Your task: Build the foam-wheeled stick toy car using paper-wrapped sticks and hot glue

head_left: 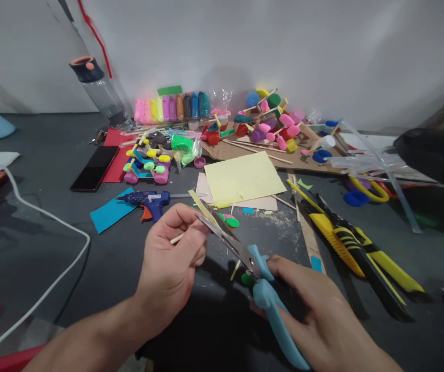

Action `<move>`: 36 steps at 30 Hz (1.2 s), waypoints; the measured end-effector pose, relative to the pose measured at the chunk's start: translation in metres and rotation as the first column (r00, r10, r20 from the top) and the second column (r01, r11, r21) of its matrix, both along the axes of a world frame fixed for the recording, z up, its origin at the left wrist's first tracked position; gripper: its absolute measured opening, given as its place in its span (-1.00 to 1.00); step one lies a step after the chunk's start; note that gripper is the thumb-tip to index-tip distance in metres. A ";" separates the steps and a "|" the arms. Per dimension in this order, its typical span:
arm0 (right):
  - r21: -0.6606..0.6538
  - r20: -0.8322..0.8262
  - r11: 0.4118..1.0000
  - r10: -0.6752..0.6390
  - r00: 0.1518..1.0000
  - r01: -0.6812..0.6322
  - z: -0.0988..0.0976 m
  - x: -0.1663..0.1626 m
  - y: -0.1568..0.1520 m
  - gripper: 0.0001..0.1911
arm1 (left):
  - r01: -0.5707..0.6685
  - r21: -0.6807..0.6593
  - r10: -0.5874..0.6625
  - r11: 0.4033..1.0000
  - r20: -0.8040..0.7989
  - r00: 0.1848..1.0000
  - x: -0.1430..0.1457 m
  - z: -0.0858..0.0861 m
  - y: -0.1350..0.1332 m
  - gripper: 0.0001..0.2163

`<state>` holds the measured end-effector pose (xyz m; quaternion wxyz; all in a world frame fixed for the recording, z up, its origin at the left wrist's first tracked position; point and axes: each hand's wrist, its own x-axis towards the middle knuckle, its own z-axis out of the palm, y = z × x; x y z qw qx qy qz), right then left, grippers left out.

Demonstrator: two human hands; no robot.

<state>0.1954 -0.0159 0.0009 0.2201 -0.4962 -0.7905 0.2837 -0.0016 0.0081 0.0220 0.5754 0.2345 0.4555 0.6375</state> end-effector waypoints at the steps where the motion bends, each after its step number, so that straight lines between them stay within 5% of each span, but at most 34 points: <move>1: 0.010 0.002 1.000 0.006 1.000 -0.006 0.000 0.000 0.000 -0.79 | -0.001 -0.002 0.001 1.000 0.004 1.000 0.000 0.000 0.000 -0.76; 26: 0.166 0.025 0.983 0.077 0.997 -0.080 -0.002 0.011 -0.001 -0.71 | 0.023 0.024 -0.025 0.999 0.055 0.998 0.000 -0.004 0.001 -0.76; 36: 0.013 -0.058 0.999 0.051 0.997 -0.050 -0.004 0.010 -0.002 -0.71 | 0.051 0.033 -0.052 0.998 0.027 0.998 -0.001 -0.007 0.001 -0.77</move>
